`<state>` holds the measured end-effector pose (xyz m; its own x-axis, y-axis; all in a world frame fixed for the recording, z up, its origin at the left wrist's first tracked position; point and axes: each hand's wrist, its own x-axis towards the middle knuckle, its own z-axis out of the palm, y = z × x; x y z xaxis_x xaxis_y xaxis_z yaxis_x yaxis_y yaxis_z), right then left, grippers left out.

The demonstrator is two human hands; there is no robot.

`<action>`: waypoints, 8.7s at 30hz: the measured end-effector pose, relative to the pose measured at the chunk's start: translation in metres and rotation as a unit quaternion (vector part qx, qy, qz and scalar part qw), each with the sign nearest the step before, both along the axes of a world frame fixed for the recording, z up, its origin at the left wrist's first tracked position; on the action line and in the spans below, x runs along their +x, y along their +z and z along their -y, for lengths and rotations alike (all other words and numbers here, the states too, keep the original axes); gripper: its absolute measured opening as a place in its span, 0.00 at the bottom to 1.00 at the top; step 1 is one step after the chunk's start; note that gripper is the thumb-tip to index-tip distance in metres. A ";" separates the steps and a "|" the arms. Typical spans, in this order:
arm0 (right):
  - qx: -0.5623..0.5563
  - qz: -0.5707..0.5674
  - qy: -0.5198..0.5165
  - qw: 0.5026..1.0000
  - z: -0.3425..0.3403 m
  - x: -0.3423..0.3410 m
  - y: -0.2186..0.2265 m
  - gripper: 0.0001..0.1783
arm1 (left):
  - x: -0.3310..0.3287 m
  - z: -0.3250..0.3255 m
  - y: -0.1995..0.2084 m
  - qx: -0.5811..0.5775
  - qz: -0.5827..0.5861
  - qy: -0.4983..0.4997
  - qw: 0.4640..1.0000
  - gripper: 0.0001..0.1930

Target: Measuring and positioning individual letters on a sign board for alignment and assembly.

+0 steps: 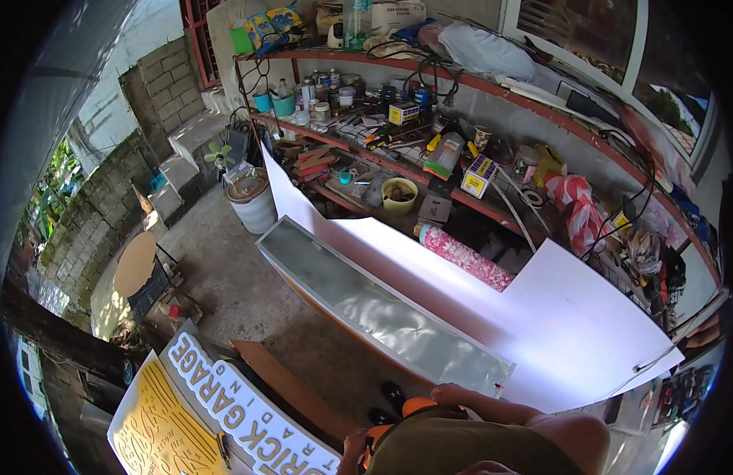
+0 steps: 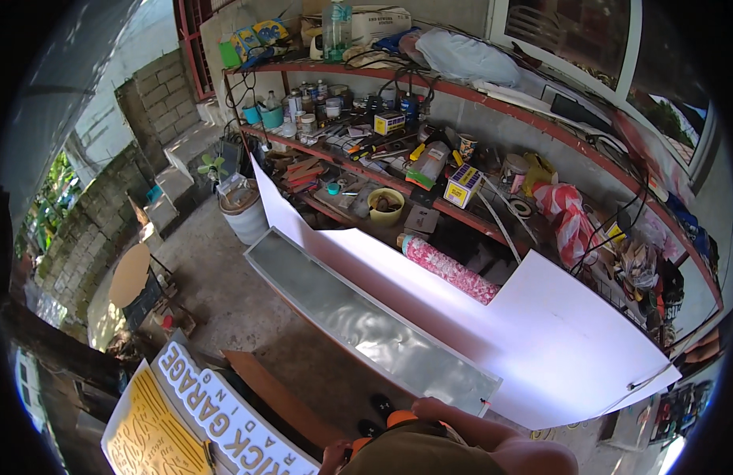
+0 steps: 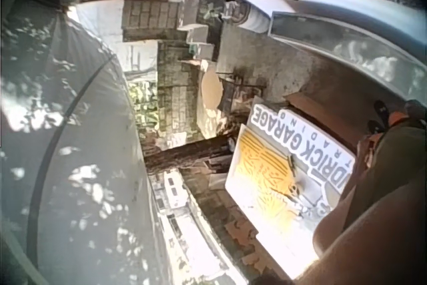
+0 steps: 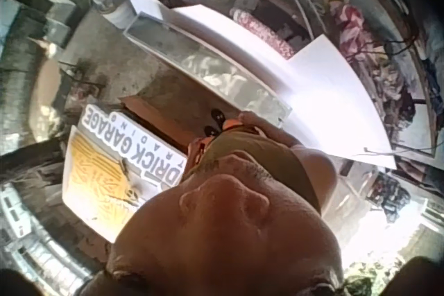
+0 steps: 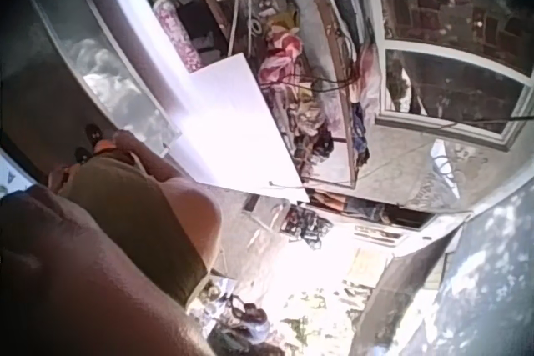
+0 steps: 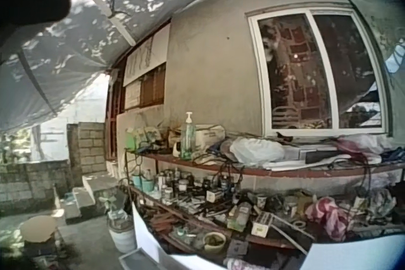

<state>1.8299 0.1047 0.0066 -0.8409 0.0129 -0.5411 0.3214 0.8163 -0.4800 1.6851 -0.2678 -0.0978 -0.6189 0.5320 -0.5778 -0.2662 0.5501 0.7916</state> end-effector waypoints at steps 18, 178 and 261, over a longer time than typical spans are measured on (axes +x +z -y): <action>-0.056 -0.086 -0.166 0.981 -0.063 -0.137 0.009 0.17 | -0.165 -0.032 -0.015 -0.016 -0.003 -0.009 1.000 0.11; 0.551 -0.252 -0.597 0.526 0.056 -0.419 0.386 0.06 | -0.457 -0.464 0.507 0.678 0.212 -0.676 0.197 0.22; 0.347 0.210 -0.829 -0.386 0.419 -0.903 0.194 0.24 | -0.399 -0.004 0.282 0.682 0.187 -0.553 -0.441 0.20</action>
<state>0.9265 -0.3148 0.2007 0.6012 -0.7566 0.2569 -0.5914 -0.6376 -0.4936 1.2859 -0.2642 0.1838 -0.2522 -0.8983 0.3598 -0.9595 0.2804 0.0275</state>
